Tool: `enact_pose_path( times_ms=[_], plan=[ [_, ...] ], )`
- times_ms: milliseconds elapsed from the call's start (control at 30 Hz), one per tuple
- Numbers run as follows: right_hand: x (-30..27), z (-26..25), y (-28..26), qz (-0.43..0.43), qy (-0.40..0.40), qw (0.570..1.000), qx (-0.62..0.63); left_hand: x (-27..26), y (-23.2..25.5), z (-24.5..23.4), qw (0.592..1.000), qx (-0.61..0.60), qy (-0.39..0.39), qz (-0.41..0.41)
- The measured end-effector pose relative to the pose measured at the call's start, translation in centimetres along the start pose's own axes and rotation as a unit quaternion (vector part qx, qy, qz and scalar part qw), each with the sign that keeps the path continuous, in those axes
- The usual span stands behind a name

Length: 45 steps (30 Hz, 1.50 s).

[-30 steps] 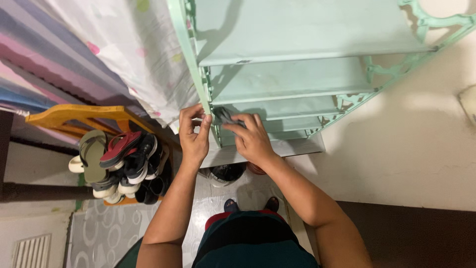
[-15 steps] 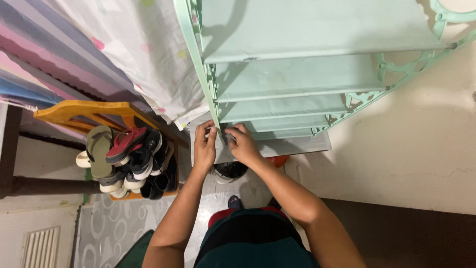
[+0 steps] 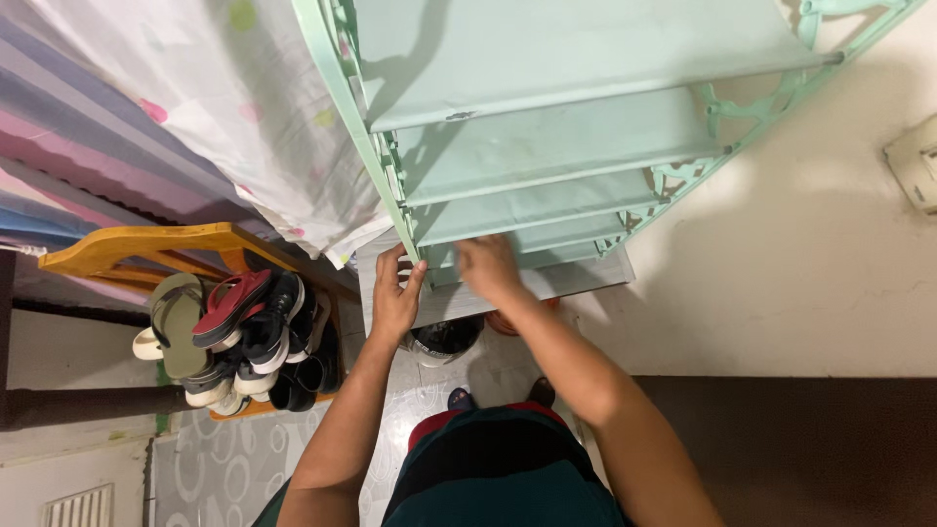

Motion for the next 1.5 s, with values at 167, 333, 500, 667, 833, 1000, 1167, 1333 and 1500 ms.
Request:
enact_pose_path(
  times_ms=[167, 333, 500, 667, 833, 1000, 1167, 1333, 1500],
  plan=[
    [-1.1, -3.0, 8.6, 0.219, -0.009, 0.974, 0.053, 0.0, -0.1, 0.1, 1.0, 0.004, -0.006, -0.02],
    [-4.7, -6.2, 6.0, 0.285, 0.022, 0.927, 0.244, 0.2, -0.5, 0.2, 1.0, 0.014, -0.004, -0.003],
    [-7.6, -9.0, -2.9, 0.052, 0.064, 0.975, 0.206, 0.3, -1.0, 0.4, 1.0, 0.008, -0.006, -0.014],
    [-7.5, -13.2, -6.8, 0.002, 0.11, 0.972, 0.209, 0.2, -1.6, 0.7, 1.0, -0.007, -0.005, -0.021],
    [-5.1, -13.0, -7.9, -0.044, 0.096, 0.981, 0.165, 0.4, -1.8, 0.8, 1.0, 0.004, 0.004, -0.014],
    [-5.3, -12.5, -2.4, 0.113, 0.053, 0.97, 0.208, 0.1, -1.7, 0.9, 1.0, 0.01, 0.001, -0.012],
    [-8.9, -18.4, 6.3, 0.124, 0.173, 0.977, 0.002, 0.1, -1.4, 0.9, 1.0, 0.003, -0.005, -0.016],
    [-13.6, -22.0, 7.6, 0.165, 0.22, 0.96, -0.052, -1.2, -0.8, 1.0, 0.993, 0.072, 0.092, -0.006],
    [-15.3, -17.9, 6.3, 0.257, 0.147, 0.905, 0.307, -4.6, -0.5, 3.9, 0.981, 0.088, 0.173, 0.009]
  ],
)
Point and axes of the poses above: each hand's wrist, its own x-axis towards the middle knuckle, its own z-axis out of the palm, y = z × x, the point moved 3 cm from there along x, towards the middle knuckle, and after that the axes turned 13 degrees about -y, right-handed, at the moved point
